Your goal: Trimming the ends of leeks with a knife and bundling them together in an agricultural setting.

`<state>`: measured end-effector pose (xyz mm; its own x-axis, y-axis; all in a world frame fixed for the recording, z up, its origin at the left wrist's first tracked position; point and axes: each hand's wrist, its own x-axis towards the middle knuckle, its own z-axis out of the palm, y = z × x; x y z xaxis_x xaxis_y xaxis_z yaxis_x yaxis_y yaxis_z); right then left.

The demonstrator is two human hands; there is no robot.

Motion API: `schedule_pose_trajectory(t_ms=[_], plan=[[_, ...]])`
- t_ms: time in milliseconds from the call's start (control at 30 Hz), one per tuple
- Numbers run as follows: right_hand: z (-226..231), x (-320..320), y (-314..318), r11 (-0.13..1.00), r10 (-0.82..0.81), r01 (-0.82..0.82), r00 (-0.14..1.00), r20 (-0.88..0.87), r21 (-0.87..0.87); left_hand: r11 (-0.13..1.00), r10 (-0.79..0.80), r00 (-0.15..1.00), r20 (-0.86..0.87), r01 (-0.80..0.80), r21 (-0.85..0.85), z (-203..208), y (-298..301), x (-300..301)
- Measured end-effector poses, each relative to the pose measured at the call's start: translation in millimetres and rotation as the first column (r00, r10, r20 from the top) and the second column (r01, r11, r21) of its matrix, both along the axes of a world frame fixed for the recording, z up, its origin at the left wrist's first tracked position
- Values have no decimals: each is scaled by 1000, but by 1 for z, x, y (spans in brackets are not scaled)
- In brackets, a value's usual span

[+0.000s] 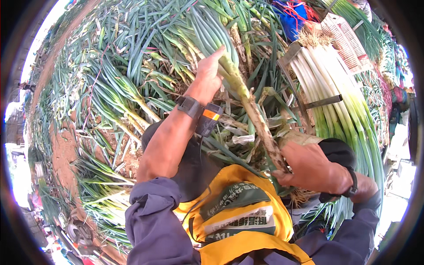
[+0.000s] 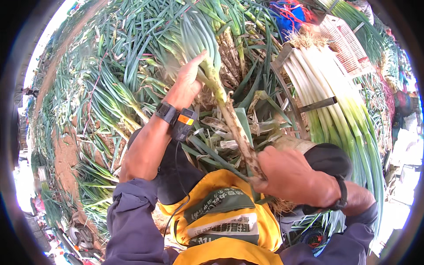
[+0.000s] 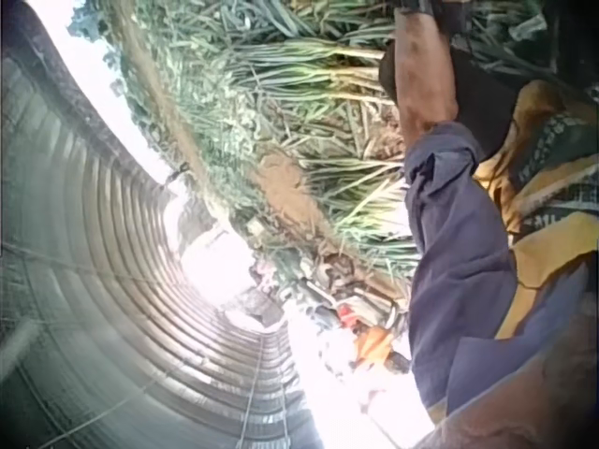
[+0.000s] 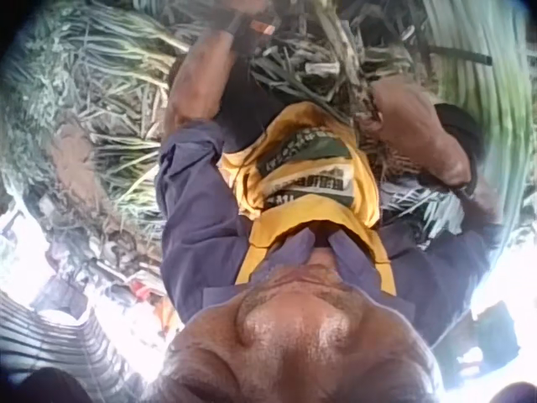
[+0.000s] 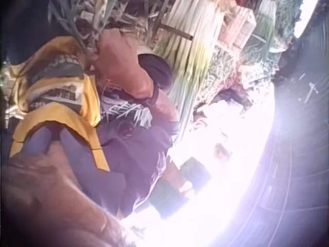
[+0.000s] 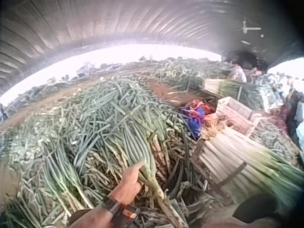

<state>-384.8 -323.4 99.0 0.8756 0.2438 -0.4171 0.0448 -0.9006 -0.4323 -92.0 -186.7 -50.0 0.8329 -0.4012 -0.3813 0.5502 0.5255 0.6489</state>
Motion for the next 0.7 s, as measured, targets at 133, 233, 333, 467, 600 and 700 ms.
schedule_pose_trajectory(t_ms=[133, 233, 333, 467, 600, 700], plan=[[16, -18, -5, 981, -66, 60, 997, -29, -184, 988, 2, 989, 151, 21, -154, 64, 1, -23], [-3, 1, -15, 989, -29, 31, 1000, 10, -143, 958, 77, 934, 350, 28, -287, 85, 23, -16], [-62, 52, -24, 996, 13, -39, 961, 277, 86, 936, 116, 910, 399, 34, -349, 82, 43, 2], [-66, 156, 7, 800, -357, 84, 863, 358, 594, 954, 163, 856, 491, -8, -301, 72, 63, 11], [-54, 218, 50, 494, -463, 74, 866, 191, 866, 966, 186, 821, 539, -54, -252, 70, 73, 8], [-62, 241, 65, 307, -408, -29, 899, 159, 951, 960, 132, 839, 527, 24, -279, 70, 87, 12]])
